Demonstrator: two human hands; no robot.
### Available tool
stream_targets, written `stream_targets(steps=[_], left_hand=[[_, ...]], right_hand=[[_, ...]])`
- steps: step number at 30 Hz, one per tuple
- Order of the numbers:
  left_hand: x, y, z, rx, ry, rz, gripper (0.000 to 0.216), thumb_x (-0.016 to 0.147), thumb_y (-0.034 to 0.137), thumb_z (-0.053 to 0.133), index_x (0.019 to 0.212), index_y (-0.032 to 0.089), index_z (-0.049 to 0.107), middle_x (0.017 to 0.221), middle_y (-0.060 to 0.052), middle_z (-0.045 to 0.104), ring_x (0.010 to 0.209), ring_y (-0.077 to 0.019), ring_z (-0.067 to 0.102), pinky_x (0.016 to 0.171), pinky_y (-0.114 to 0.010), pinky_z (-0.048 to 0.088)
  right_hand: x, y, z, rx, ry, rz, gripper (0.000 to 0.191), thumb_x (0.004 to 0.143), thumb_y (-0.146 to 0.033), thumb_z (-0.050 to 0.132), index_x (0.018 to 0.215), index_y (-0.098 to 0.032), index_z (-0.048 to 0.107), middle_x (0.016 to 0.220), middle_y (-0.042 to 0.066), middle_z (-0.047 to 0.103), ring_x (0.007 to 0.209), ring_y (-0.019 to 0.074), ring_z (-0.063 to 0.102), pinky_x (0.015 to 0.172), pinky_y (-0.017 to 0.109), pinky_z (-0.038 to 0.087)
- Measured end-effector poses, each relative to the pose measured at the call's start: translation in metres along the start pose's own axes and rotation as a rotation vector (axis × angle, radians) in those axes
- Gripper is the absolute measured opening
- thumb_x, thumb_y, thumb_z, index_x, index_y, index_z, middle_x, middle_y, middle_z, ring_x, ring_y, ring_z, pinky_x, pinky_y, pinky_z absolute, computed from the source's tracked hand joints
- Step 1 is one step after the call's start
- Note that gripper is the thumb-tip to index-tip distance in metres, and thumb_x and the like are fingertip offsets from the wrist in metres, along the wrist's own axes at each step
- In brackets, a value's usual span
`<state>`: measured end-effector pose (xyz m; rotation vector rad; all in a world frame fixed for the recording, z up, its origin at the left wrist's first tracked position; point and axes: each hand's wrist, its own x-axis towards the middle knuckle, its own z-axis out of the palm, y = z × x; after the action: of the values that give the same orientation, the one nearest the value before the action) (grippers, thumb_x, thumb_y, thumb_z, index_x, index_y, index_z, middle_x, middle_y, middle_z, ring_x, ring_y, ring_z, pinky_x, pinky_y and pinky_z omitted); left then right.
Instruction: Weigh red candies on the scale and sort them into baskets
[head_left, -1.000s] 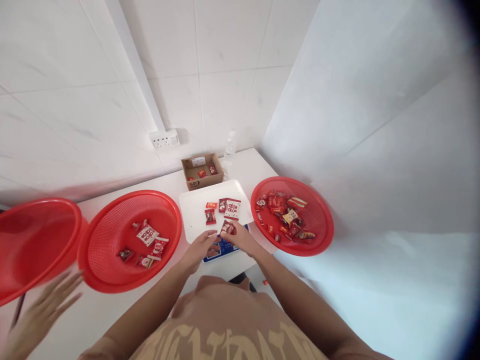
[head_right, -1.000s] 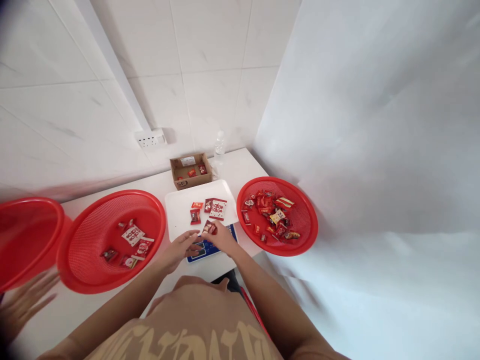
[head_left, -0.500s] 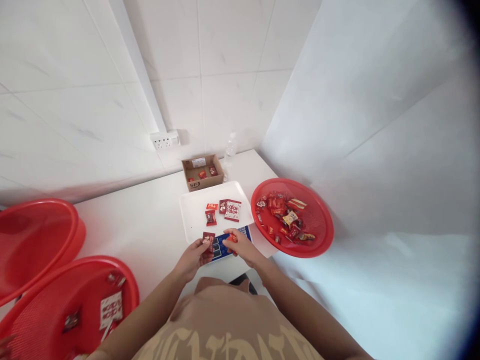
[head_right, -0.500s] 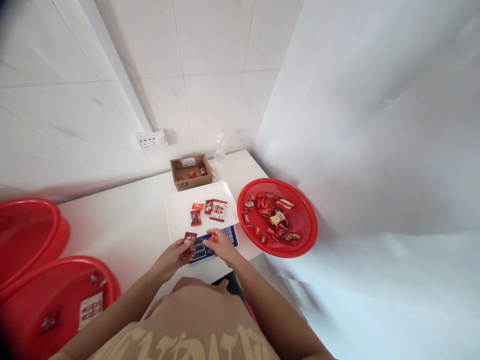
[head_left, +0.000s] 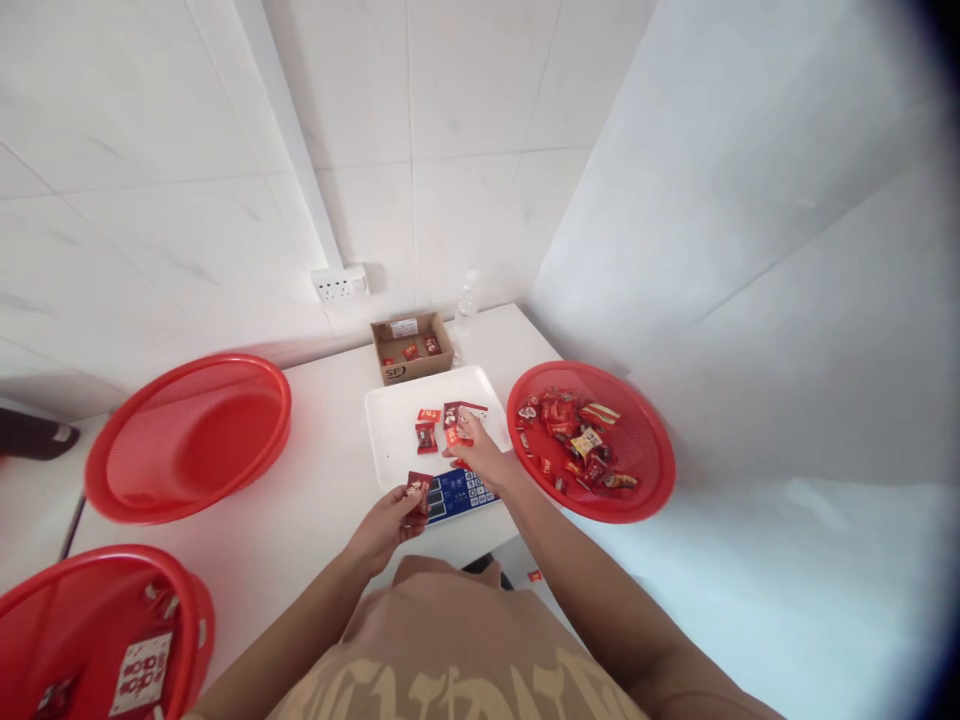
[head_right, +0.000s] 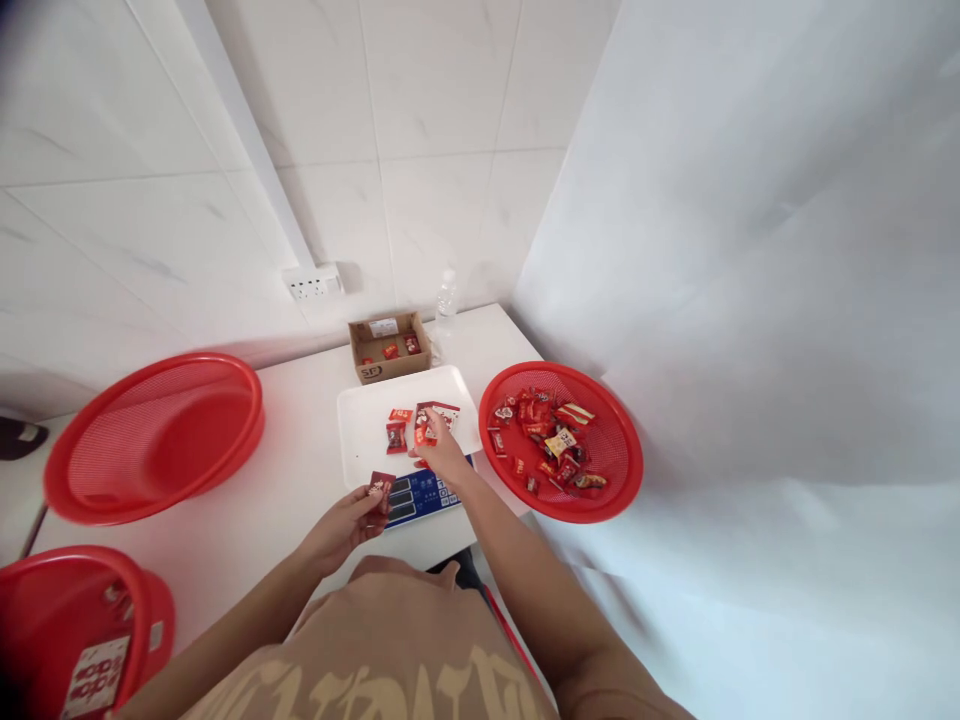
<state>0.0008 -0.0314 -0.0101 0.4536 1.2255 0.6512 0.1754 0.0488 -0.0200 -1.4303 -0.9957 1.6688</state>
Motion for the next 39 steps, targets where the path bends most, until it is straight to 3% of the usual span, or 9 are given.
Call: stream_targets(steps=[3,8,12,15,18,24,28,33,39], left_hand=[[-0.004,-0.001,-0.001,0.015,-0.001,-0.006,0.045,0.061,0.05,0.074,0.081,0.017,0.051,0.075,0.001,0.059,0.062,-0.0075,0.053,0.062,-0.022,0.041],[-0.008,-0.002,0.003,0.183,-0.046,0.043,0.042,0.066,0.05,0.068,0.085,0.017,0.052,0.076,0.001,0.058,0.064,-0.0081,0.052,0.064,-0.023,0.04],[-0.01,-0.008,0.015,0.349,-0.161,0.131,0.038,0.069,0.047,0.065,0.086,0.016,0.05,0.069,0.002,0.057,0.063,-0.0098,0.051,0.062,-0.024,0.038],[-0.007,-0.014,0.023,0.419,-0.21,0.143,0.038,0.071,0.048,0.062,0.087,0.018,0.046,0.069,0.0,0.059,0.064,-0.0115,0.053,0.062,-0.026,0.041],[0.002,-0.01,0.015,0.556,-0.095,0.219,0.034,0.076,0.048,0.055,0.092,0.019,0.048,0.085,-0.005,0.064,0.076,-0.0164,0.059,0.069,-0.031,0.046],[0.021,0.043,-0.063,1.034,0.637,0.72,0.047,0.08,0.038,0.046,0.121,0.013,0.047,0.129,-0.018,0.05,0.125,-0.0287,0.041,0.103,-0.045,0.033],[0.017,0.066,-0.118,1.279,0.953,0.571,0.064,0.084,0.042,0.039,0.137,0.005,0.034,0.143,-0.025,0.032,0.137,-0.0387,0.017,0.106,-0.057,0.02],[0.008,0.056,-0.133,1.433,0.94,0.291,0.066,0.086,0.043,0.033,0.14,0.005,0.029,0.141,-0.024,0.037,0.129,-0.0408,0.03,0.1,-0.061,0.024],[-0.005,0.046,-0.102,1.546,0.714,0.293,0.06,0.087,0.039,0.035,0.138,0.009,0.034,0.133,-0.021,0.046,0.115,-0.037,0.047,0.087,-0.047,0.041]], right_hand=[[-0.006,0.002,-0.004,-0.002,0.003,-0.013,0.083,0.061,-0.017,0.064,0.135,-0.032,0.03,0.144,0.007,0.034,0.105,0.0175,0.056,0.067,0.025,0.053],[-0.037,0.013,-0.012,-0.116,-0.154,0.058,0.046,0.072,-0.026,0.061,0.116,-0.02,0.051,0.096,0.004,0.062,0.063,0.0084,0.057,0.053,0.021,0.044],[-0.065,0.022,-0.009,-0.248,-0.343,0.13,0.026,0.079,-0.036,0.056,0.096,-0.017,0.058,0.057,-0.005,0.052,0.046,0.0059,0.043,0.042,0.017,0.032],[-0.075,0.025,-0.011,-0.264,-0.316,0.118,0.021,0.078,-0.038,0.056,0.079,-0.017,0.056,0.049,-0.007,0.046,0.043,0.005,0.038,0.04,0.017,0.029],[-0.073,0.023,-0.032,-0.188,-0.163,0.066,0.028,0.075,-0.044,0.059,0.08,-0.017,0.057,0.055,-0.005,0.053,0.043,0.0048,0.04,0.04,0.017,0.028],[-0.055,0.021,-0.119,0.094,0.492,-0.05,0.048,0.066,-0.051,0.062,0.102,-0.019,0.058,0.09,0.006,0.068,0.066,0.0144,0.06,0.056,0.026,0.049],[-0.048,0.032,-0.154,-0.277,0.793,-0.154,0.07,0.071,-0.048,0.055,0.131,-0.015,0.043,0.132,0.014,0.05,0.12,0.0262,0.049,0.098,0.04,0.041],[-0.043,0.058,-0.136,-0.766,0.559,-0.248,0.067,0.079,-0.044,0.045,0.134,-0.008,0.039,0.137,0.018,0.044,0.129,0.0268,0.038,0.107,0.043,0.028],[-0.042,0.067,-0.101,-1.166,0.332,0.017,0.058,0.088,-0.036,0.036,0.141,-0.012,0.031,0.137,0.017,0.045,0.126,0.0262,0.042,0.1,0.042,0.033]])
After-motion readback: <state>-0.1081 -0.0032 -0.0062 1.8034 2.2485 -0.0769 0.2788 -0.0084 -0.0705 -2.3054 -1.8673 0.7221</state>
